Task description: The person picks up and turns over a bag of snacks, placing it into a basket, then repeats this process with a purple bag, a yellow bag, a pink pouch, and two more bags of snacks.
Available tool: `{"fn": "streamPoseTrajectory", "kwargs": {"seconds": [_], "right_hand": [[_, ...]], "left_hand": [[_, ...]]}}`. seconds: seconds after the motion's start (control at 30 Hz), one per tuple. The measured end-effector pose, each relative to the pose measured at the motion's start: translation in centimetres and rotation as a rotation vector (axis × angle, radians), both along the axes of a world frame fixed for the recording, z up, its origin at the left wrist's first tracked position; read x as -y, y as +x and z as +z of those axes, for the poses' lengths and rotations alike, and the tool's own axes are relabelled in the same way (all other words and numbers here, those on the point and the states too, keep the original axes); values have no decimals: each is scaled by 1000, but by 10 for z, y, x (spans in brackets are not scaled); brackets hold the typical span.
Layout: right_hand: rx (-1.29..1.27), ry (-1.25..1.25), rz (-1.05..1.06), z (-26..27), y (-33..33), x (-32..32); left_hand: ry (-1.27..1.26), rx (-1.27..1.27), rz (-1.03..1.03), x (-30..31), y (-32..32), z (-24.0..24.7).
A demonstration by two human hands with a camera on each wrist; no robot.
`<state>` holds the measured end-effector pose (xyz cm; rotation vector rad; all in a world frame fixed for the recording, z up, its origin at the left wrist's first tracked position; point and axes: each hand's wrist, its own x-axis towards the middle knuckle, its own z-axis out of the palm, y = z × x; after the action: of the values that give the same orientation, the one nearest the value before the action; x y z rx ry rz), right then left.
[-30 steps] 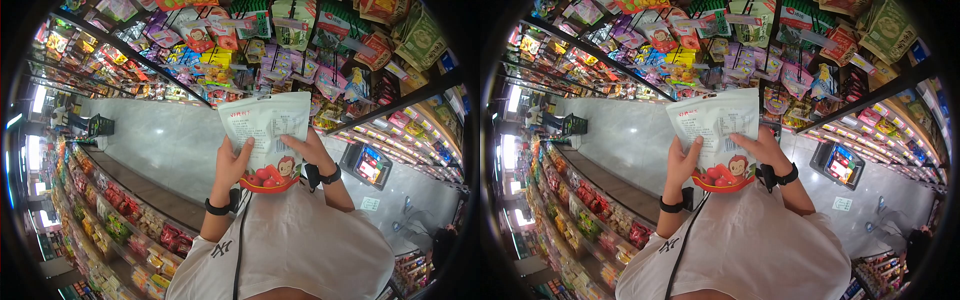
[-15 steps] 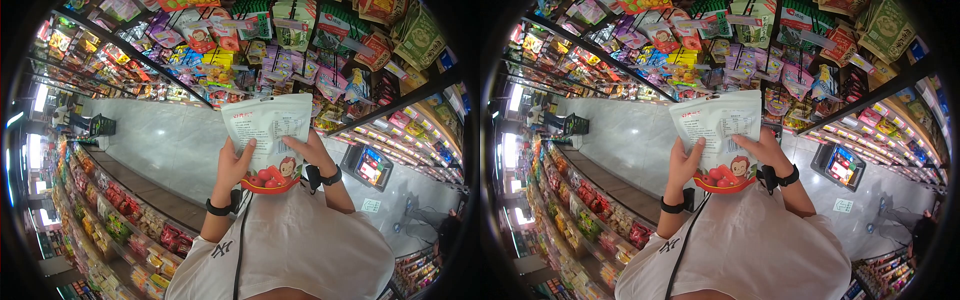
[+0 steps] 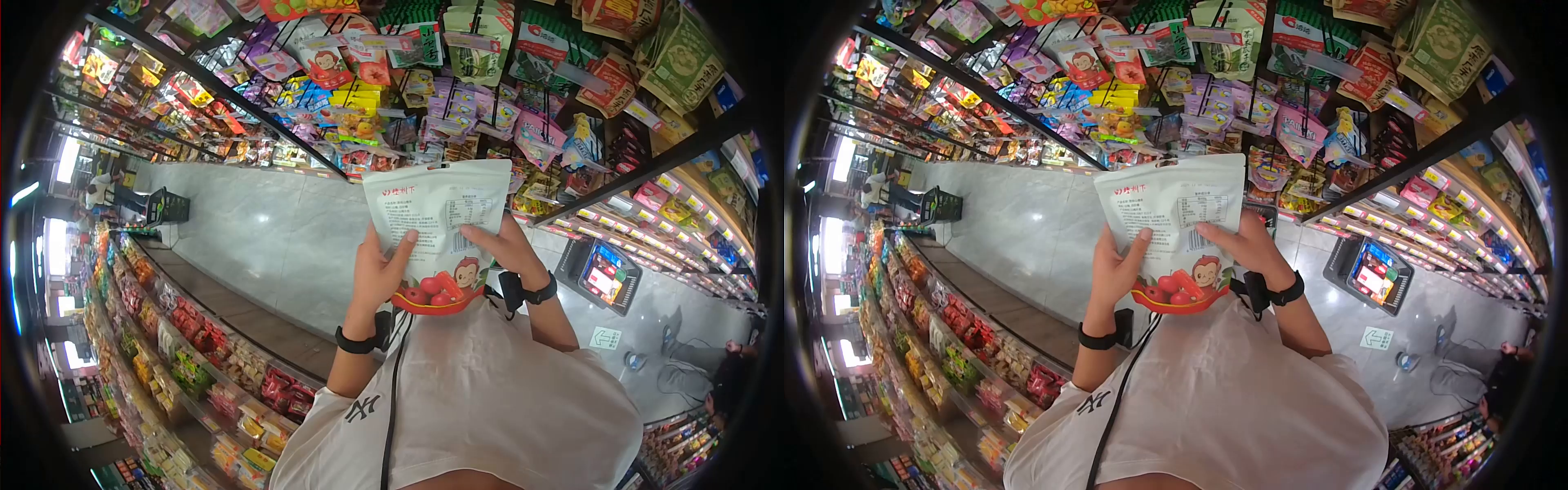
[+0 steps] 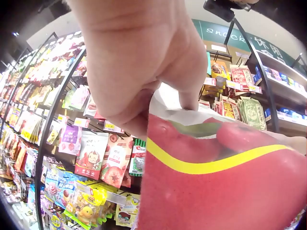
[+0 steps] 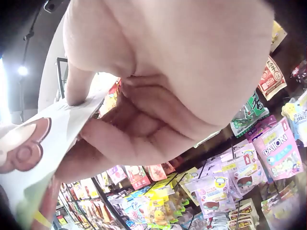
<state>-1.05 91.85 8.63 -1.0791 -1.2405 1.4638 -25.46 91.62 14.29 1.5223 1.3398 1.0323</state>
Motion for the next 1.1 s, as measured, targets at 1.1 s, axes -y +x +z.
{"fn": "streamPoseTrajectory", "kwargs": {"seconds": [1.1], "right_hand": [[257,-102,86,-62,29,-15]], "left_hand": [[-247,-327,-284,2,-32,-44]]}}
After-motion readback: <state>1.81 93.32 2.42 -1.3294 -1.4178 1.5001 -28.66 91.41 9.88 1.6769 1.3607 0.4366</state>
